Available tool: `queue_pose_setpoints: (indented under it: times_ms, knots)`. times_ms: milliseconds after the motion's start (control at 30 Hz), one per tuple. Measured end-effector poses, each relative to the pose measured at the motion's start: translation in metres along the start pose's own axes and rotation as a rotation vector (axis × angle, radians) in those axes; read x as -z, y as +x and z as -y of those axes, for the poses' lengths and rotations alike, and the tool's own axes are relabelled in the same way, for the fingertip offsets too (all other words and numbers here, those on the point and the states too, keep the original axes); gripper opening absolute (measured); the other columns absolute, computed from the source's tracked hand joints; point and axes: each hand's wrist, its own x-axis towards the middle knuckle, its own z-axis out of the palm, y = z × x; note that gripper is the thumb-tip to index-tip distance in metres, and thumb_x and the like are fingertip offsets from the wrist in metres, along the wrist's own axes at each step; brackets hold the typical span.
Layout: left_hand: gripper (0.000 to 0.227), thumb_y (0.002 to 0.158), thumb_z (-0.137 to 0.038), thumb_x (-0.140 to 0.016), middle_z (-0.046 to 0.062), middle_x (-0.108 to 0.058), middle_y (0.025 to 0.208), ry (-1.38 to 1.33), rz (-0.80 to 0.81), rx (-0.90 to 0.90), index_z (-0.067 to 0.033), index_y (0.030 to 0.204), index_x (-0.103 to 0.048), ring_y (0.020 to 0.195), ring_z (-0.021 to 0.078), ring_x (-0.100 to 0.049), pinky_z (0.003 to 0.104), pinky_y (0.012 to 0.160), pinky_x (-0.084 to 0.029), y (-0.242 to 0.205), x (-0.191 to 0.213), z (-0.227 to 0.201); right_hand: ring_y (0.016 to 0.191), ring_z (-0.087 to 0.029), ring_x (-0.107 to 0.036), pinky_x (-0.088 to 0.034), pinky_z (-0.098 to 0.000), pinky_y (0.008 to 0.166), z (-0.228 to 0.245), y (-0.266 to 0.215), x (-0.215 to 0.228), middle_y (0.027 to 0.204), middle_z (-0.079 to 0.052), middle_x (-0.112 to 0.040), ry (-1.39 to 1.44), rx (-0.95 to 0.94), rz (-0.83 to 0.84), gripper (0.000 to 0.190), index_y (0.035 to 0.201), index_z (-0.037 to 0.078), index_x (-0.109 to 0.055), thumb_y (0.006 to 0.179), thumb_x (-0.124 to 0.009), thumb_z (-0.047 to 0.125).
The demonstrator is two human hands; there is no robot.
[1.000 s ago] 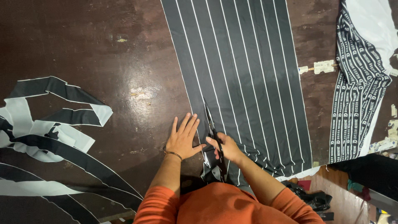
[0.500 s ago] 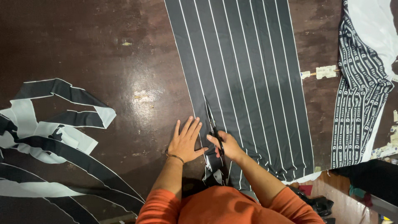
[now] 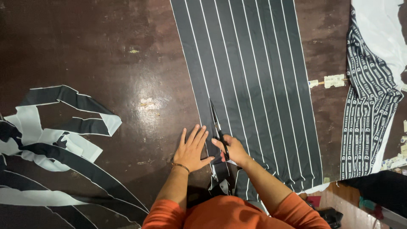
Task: The person cuts a large piece of black and white striped fabric into long strips using shears. They repeatedly fold and reposition the fabric on a wooden table to continue cutting along the stripes.
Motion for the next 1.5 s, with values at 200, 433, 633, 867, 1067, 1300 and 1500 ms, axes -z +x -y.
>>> queue_pose_setpoints:
  times_ms: [200,433,633,867,1067,1300,1500]
  knots:
    - [0.102,0.076,-0.072,-0.061,0.003,-0.023,0.166,-0.038,0.049,0.009,-0.0142,0.154,-0.031,0.155,0.0244,-0.011,0.060,0.125,-0.006,0.001,0.004,0.000,0.045,-0.023,-0.068,-0.049,-0.0231,0.042,0.031,-0.011,0.000,0.057,-0.018,-0.065,0.003,0.004,0.018,0.045,0.083,0.004,-0.065,0.084,-0.076,0.047]
    - [0.102,0.077,-0.075,-0.057,0.003,-0.023,0.165,-0.032,0.015,0.018,-0.0147,0.155,-0.031,0.155,0.0237,-0.012,0.059,0.125,-0.006,-0.001,0.000,-0.001,0.043,-0.023,-0.066,-0.048,-0.0234,0.040,0.018,0.006,0.000,0.055,-0.018,-0.064,0.019,0.025,0.011,0.043,0.082,0.003,-0.064,0.083,-0.077,0.044]
    - [0.065,0.099,-0.050,-0.046,0.009,-0.047,0.154,-0.207,-0.191,-0.009,-0.0063,0.147,-0.047,0.145,0.0265,-0.038,0.053,0.119,-0.019,0.027,0.025,0.011,0.035,-0.017,-0.052,-0.043,-0.0287,0.036,0.033,-0.001,0.004,0.048,-0.010,-0.056,0.155,0.001,0.048,0.034,0.095,0.009,-0.064,0.086,-0.073,0.040]
    - [0.072,0.099,-0.063,-0.031,0.004,-0.023,0.166,0.173,-0.181,0.155,-0.0198,0.157,-0.031,0.154,0.0274,-0.017,0.058,0.122,-0.013,0.107,0.031,0.073,0.041,-0.015,-0.055,-0.043,-0.0250,0.047,0.057,-0.017,0.013,0.056,-0.007,-0.057,0.096,-0.096,0.096,0.039,0.085,0.010,-0.053,0.086,-0.072,0.044]
    - [0.080,0.094,-0.071,-0.034,0.001,-0.019,0.168,0.169,-0.086,0.164,-0.0220,0.157,-0.029,0.155,0.0266,-0.012,0.060,0.123,-0.009,0.111,0.033,0.073,0.041,-0.018,-0.060,-0.046,-0.0238,0.046,0.054,-0.001,0.014,0.054,-0.012,-0.060,0.091,-0.063,0.089,0.039,0.086,0.007,-0.062,0.083,-0.077,0.044]
    - [0.081,0.092,-0.071,-0.043,-0.001,-0.023,0.168,0.080,-0.104,0.176,-0.0225,0.156,-0.033,0.155,0.0250,-0.015,0.060,0.124,-0.007,0.114,0.031,0.076,0.043,-0.021,-0.068,-0.048,-0.0225,0.041,0.055,0.015,0.010,0.055,-0.015,-0.065,0.045,0.008,0.070,0.046,0.082,0.005,-0.064,0.082,-0.080,0.048]
    - [0.081,0.092,-0.072,-0.042,-0.001,-0.023,0.167,0.074,-0.096,0.174,-0.0223,0.155,-0.034,0.155,0.0249,-0.014,0.060,0.124,-0.007,0.113,0.030,0.077,0.043,-0.020,-0.068,-0.049,-0.0217,0.045,0.048,0.020,0.007,0.055,-0.013,-0.065,-0.012,-0.018,0.048,0.044,0.082,0.007,-0.065,0.083,-0.077,0.049]
